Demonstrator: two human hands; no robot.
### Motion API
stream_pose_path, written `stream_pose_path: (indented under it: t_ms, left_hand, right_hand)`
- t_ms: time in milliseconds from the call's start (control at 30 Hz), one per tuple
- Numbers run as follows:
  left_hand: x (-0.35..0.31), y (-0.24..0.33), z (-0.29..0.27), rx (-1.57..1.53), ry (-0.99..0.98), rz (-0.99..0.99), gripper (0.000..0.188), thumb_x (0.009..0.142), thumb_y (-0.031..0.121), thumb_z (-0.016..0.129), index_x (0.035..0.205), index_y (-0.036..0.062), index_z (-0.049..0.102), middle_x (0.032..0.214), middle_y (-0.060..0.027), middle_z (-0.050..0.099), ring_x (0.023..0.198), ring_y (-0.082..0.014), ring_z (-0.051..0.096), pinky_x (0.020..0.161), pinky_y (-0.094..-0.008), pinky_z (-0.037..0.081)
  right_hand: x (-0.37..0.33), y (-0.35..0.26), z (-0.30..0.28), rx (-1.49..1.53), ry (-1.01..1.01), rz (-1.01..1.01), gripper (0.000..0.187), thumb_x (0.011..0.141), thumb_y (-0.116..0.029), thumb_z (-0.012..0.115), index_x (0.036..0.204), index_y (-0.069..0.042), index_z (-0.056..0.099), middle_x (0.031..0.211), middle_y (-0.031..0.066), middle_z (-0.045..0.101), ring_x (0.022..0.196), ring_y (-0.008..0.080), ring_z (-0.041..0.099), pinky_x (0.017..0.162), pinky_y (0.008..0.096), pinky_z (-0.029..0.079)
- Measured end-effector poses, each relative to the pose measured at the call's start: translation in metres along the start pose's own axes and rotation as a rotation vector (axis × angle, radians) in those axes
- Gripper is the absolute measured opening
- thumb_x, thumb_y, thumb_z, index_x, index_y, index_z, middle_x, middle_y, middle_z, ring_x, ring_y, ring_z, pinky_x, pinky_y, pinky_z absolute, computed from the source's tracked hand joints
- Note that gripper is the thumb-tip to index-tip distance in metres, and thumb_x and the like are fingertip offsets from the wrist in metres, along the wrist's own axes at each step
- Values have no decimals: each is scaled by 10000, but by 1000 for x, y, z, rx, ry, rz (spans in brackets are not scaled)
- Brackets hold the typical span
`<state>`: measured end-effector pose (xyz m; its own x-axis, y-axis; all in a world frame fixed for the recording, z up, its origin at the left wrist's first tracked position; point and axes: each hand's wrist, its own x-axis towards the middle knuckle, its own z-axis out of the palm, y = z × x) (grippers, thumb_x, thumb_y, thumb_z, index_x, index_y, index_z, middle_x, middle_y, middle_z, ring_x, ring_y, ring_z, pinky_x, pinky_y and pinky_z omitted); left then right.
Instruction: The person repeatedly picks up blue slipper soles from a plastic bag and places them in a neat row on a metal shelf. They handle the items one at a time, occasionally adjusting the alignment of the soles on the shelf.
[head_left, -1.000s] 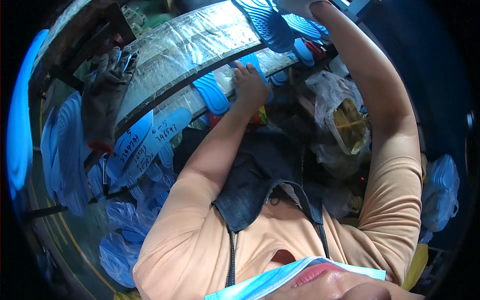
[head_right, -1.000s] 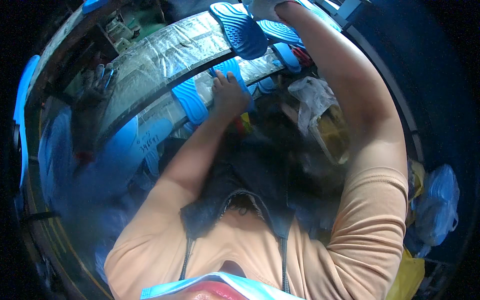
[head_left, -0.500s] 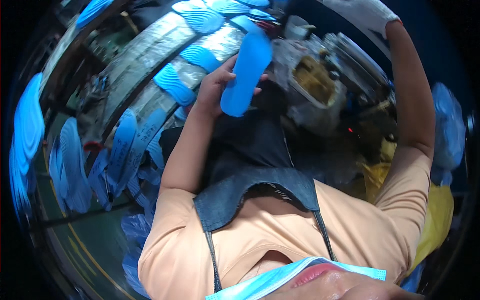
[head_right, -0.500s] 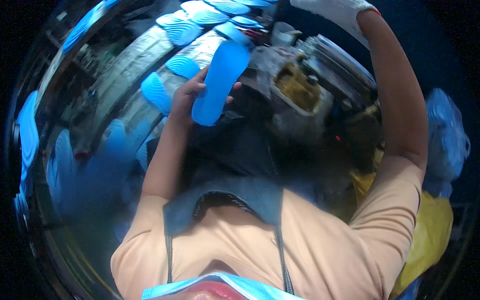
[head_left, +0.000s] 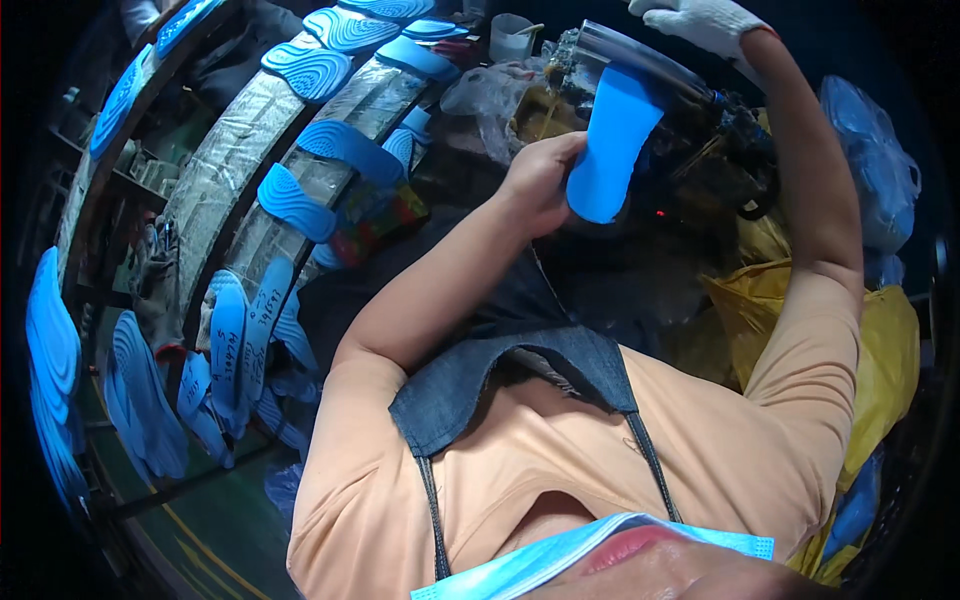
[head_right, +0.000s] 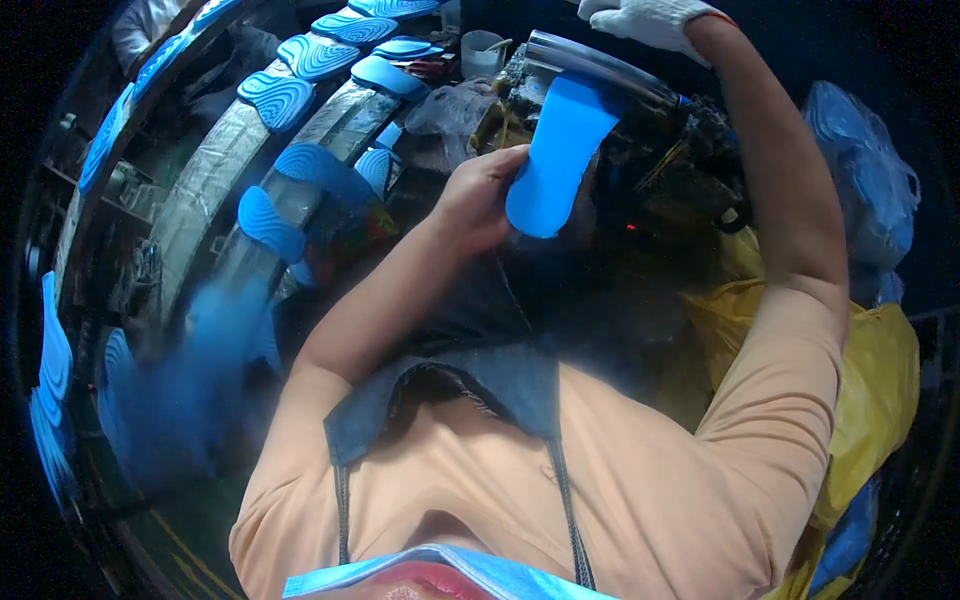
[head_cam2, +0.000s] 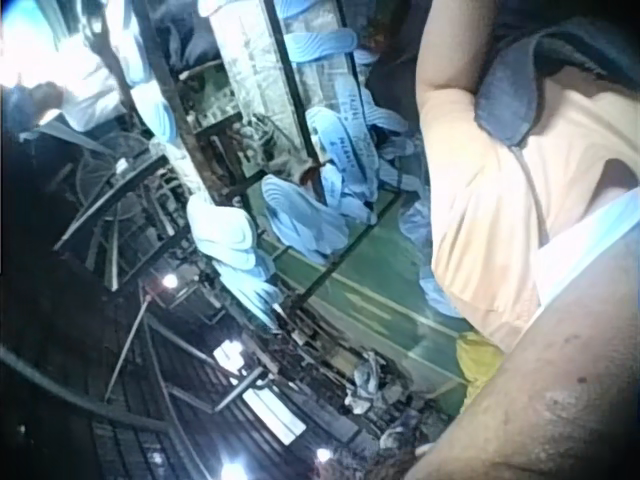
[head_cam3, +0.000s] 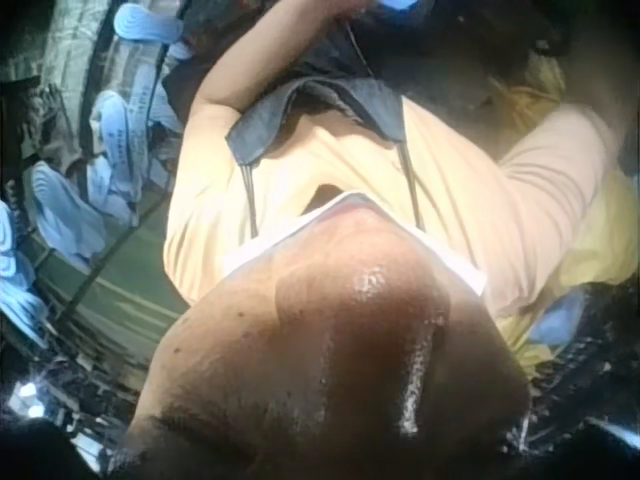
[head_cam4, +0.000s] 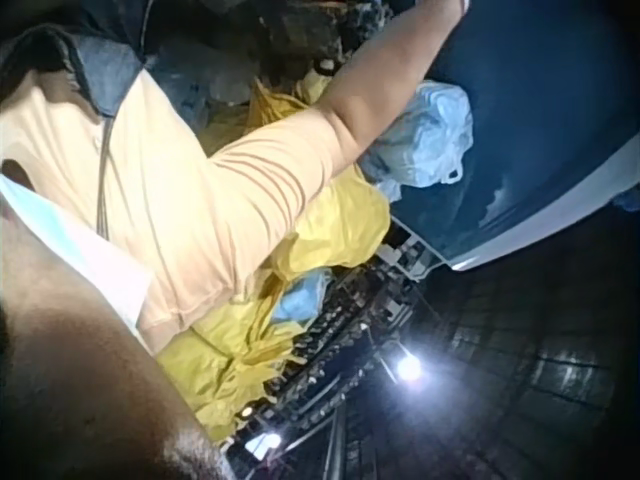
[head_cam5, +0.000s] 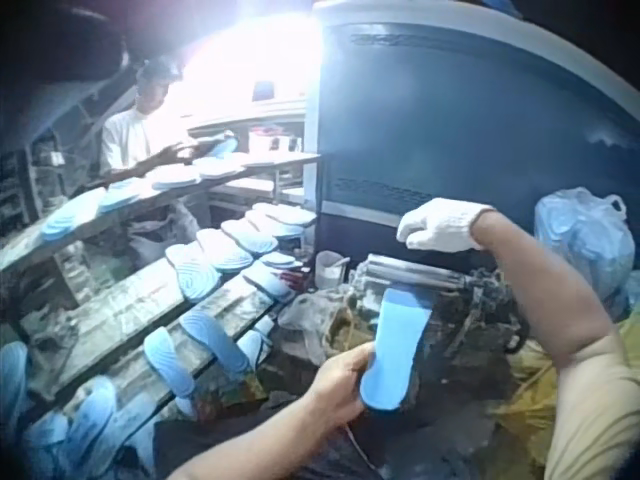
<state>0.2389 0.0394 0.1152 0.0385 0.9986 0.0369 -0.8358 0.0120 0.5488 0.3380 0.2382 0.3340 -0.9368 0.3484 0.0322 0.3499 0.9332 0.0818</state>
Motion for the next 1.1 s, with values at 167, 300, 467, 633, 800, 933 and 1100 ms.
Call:
stream_pose_path:
  t_ms: [167,300,467,633,800,933,1100]
  left_hand:
    - [-40,34,-78,1021,449,298,455,963,290,575,1291,-25,553,1164,-174,661,1048,-264,646,897,-357,491]
    - [-94,100,-167,2068,988,22,580,899,330,612,1346,-15,476,1317,-304,542,1246,-453,501,1069,-492,374]
    - [-155,137,-212,2005,1639,-142,717,892,385,630,1421,-37,392,1503,-368,263,1378,-511,285,1076,-639,274]
    - [-176,150,-223,1785,1680,-214,826,851,429,676,1444,-48,356,1496,-389,252,1384,-514,269,1099,-619,251]
    - [-167,150,-226,1820,1674,-223,754,823,298,659,1429,-53,381,1465,-350,329,1346,-478,325,1110,-550,268]
    - [-166,152,-230,1828,1655,-159,668,830,240,613,1403,-41,415,1410,-309,404,1322,-458,352,1111,-537,259]
    - [-181,152,-238,1834,1685,-169,619,855,253,583,1386,-29,435,1403,-315,402,1315,-466,359,1100,-562,254]
  right_hand:
    - [30,31,46,268,-161,27,234,896,-120,534,1072,-52,672,925,46,650,871,145,597,818,298,481]
    - [43,63,47,596,-444,219,401,765,-140,616,1156,-105,696,979,31,670,886,175,594,819,387,485]
    - [48,51,47,593,-559,417,417,878,-337,673,1226,-108,666,1100,43,667,1008,171,597,891,352,490]
    - [80,40,35,-66,-321,324,416,804,-228,635,1177,-49,684,1081,120,696,1014,230,645,903,370,504]
    - [137,56,4,379,43,97,345,888,-279,611,1173,-93,666,958,6,638,907,129,586,810,326,492]
    - [174,-57,2,721,135,-36,520,931,-506,607,1262,-105,626,1004,-20,606,922,77,557,857,278,466]
    - [209,-270,20,659,-90,-208,381,927,-411,558,1013,-65,690,823,82,639,792,213,588,734,355,489]
